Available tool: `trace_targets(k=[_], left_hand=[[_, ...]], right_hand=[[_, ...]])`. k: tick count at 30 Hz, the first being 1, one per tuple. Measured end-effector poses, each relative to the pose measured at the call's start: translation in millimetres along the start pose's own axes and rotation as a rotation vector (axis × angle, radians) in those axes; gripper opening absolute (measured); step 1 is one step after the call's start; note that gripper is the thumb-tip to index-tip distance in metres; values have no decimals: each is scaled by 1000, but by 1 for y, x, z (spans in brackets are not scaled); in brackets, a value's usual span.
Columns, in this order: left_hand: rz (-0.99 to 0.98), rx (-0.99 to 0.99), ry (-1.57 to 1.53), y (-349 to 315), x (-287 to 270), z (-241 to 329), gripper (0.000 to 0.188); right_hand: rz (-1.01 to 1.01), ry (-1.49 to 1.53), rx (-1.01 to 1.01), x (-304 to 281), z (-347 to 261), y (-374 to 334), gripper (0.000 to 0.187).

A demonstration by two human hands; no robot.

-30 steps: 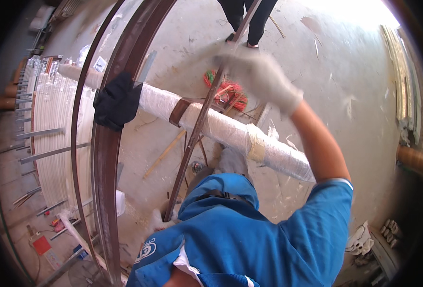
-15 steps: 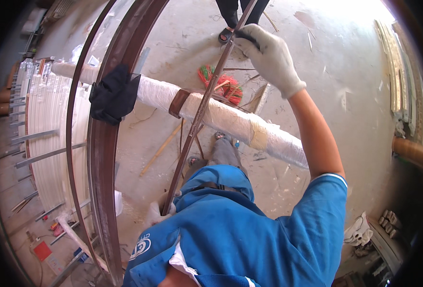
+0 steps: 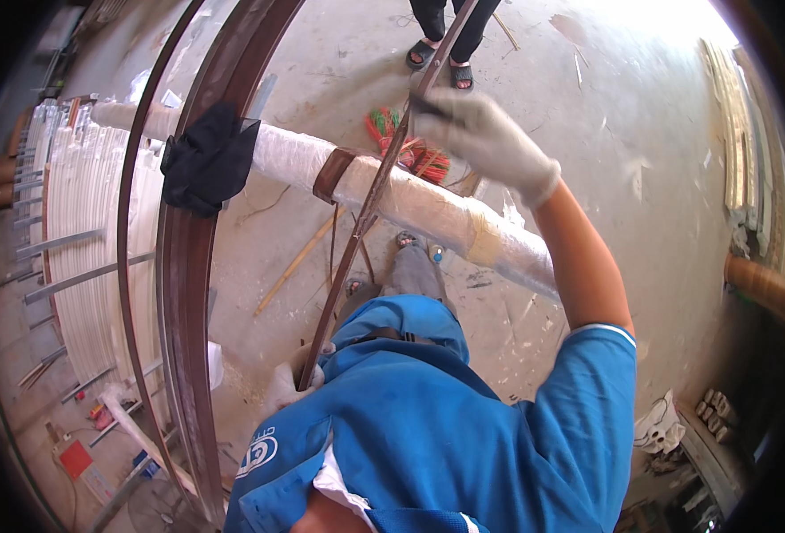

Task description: The person scrapes a long metal rod using a handheld scraper while holding the rod with the other hand. The rod is positioned vertically against a wrapped support structure. The person repeatedly scrapes along the rod's length to remove surface material.

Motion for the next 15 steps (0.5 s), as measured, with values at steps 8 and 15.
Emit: trace_targets(k=[8, 15], left_hand=[[-14, 23, 14, 5, -1, -4, 67], [10, 26, 48, 5, 2, -4, 68]], right_hand=[[451, -13, -169, -14, -5, -27, 27], [628, 30, -60, -44, 13, -7, 26]])
Point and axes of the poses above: each hand's wrist, its own y-axis towards the middle knuckle, its own x-axis out of the palm, z = x × y, the point moved 10 cm from there along y, towards the middle knuckle, and after that the axes turned 15 degrees about -y, right-handed, at the moved point
